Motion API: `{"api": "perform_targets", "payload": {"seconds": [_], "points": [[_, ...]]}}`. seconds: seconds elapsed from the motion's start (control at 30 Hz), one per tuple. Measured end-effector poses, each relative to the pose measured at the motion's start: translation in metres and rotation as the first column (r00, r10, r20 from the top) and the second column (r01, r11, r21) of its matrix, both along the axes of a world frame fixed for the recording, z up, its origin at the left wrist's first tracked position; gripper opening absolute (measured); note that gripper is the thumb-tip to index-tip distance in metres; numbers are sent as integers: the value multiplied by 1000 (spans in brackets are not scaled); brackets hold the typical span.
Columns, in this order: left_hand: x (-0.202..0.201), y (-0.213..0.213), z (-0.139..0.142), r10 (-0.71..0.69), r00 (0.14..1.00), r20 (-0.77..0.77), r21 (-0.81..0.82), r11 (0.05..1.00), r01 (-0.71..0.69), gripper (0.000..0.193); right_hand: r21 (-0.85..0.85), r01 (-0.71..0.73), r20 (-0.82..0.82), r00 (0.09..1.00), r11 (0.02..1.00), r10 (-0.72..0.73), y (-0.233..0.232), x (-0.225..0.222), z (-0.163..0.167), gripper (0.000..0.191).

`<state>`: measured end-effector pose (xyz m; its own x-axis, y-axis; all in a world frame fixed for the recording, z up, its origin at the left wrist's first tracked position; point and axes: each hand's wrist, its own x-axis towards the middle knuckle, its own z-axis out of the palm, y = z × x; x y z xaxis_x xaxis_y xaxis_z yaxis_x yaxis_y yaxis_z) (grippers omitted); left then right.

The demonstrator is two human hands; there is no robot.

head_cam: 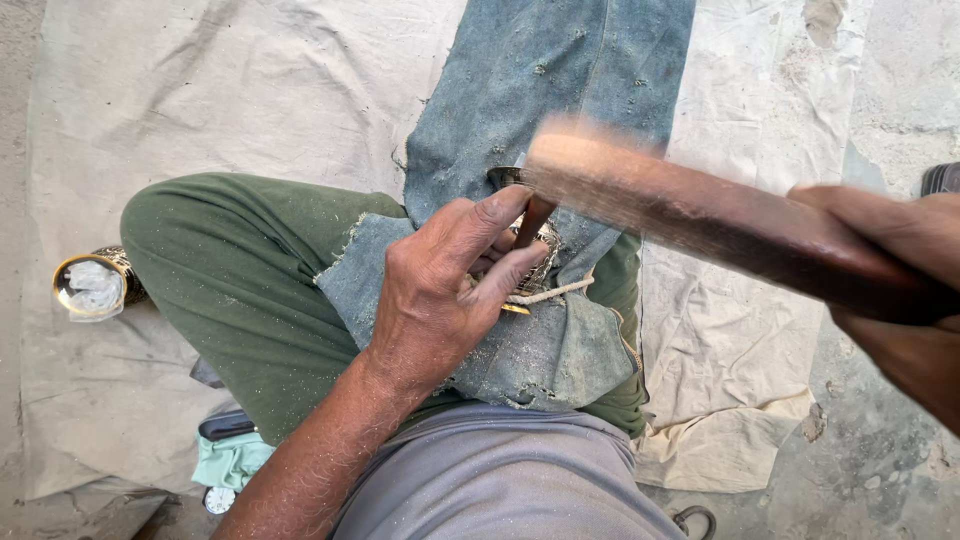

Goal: The person sits cross-legged on the ground with a small brass pot resting on a cloth pad on their lap. They hold a chisel against the pot's decorated surface with one hand and strike it repeatedly with a wooden mallet held in the other hand, engraving ornamental patterns, occasionally repositioning the chisel and rotating the pot.

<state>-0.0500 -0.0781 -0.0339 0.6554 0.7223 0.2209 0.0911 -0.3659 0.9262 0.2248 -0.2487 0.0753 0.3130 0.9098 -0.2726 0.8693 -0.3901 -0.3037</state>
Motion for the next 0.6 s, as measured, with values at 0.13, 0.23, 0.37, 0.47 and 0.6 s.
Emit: {"api": "perform_targets", "payload": {"seconds": [0.13,0.23,0.37,0.47,0.6], "points": [[2,2,-2,1,1000,22,-5,1000,-1,45,21,32,95,995,999,-34,5,-16,8,61],[1,3,-3,-22,999,29,5,1000,22,48,61,-76,146,987,995,66,8,-24,12,61],[-1,5,-5,-22,1000,14,95,995,20,47,-33,-16,132,991,999,20,20,-27,12,52],[0,6,-6,-41,999,-9,49,998,41,46,69,-122,-75,989,990,127,26,-25,6,51],[0,7,-5,-46,999,17,18,999,46,46,2,-46,74,996,999,46,9,-23,5,57]]}}
